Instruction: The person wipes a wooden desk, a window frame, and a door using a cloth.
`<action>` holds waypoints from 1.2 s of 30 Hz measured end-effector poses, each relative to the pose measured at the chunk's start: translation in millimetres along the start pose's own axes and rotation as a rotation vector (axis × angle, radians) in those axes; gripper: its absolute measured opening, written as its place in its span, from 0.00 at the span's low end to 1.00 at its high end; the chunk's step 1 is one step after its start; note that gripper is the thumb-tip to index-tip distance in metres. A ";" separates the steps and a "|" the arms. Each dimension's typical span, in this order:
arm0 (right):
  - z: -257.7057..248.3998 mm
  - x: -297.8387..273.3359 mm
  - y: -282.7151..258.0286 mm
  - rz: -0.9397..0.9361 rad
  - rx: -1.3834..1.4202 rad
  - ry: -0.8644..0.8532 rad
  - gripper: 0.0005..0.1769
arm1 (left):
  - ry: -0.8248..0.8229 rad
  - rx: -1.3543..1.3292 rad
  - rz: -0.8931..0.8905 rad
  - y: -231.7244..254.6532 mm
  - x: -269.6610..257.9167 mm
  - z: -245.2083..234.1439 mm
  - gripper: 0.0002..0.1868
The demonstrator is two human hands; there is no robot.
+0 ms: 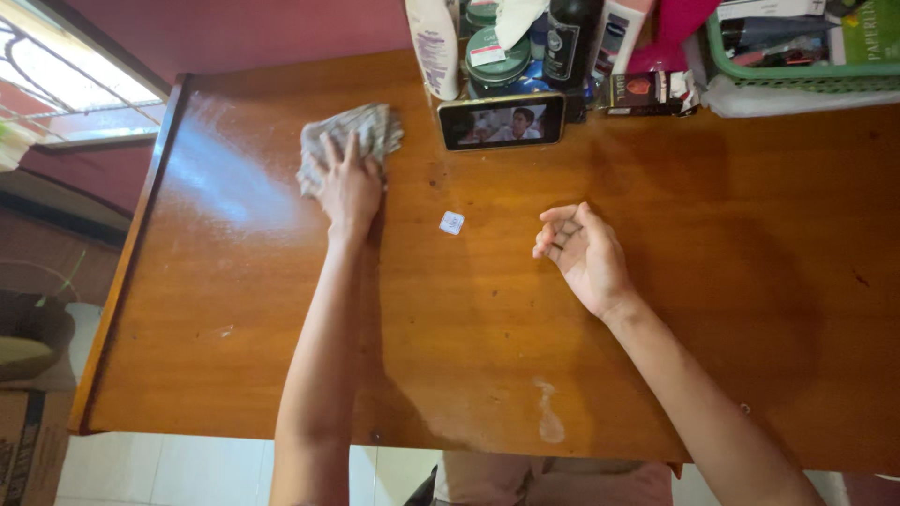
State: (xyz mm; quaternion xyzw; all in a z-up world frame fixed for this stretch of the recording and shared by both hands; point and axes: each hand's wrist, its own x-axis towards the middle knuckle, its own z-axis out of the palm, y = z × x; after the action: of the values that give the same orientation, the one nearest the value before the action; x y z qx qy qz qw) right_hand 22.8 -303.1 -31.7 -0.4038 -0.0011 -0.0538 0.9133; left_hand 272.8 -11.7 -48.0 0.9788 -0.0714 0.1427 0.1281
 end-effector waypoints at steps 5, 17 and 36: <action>-2.2 -0.6 -0.2 0.023 0.017 0.029 0.25 | -0.036 0.011 0.115 20.0 -27.2 -15.9 0.34; -19.0 4.8 7.6 0.018 0.134 0.016 0.27 | -0.264 -0.240 0.566 93.7 -308.7 -149.8 0.43; -10.6 -3.6 -22.0 -0.569 -1.858 0.045 0.28 | -0.144 -0.685 0.230 135.0 -157.1 -85.1 0.14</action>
State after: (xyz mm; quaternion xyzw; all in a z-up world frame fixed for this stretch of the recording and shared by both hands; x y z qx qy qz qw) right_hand 16.7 -325.3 -22.9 -0.9473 -0.0383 -0.2598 0.1832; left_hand 77.7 -101.6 15.1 0.8723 -0.2333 0.0549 0.4262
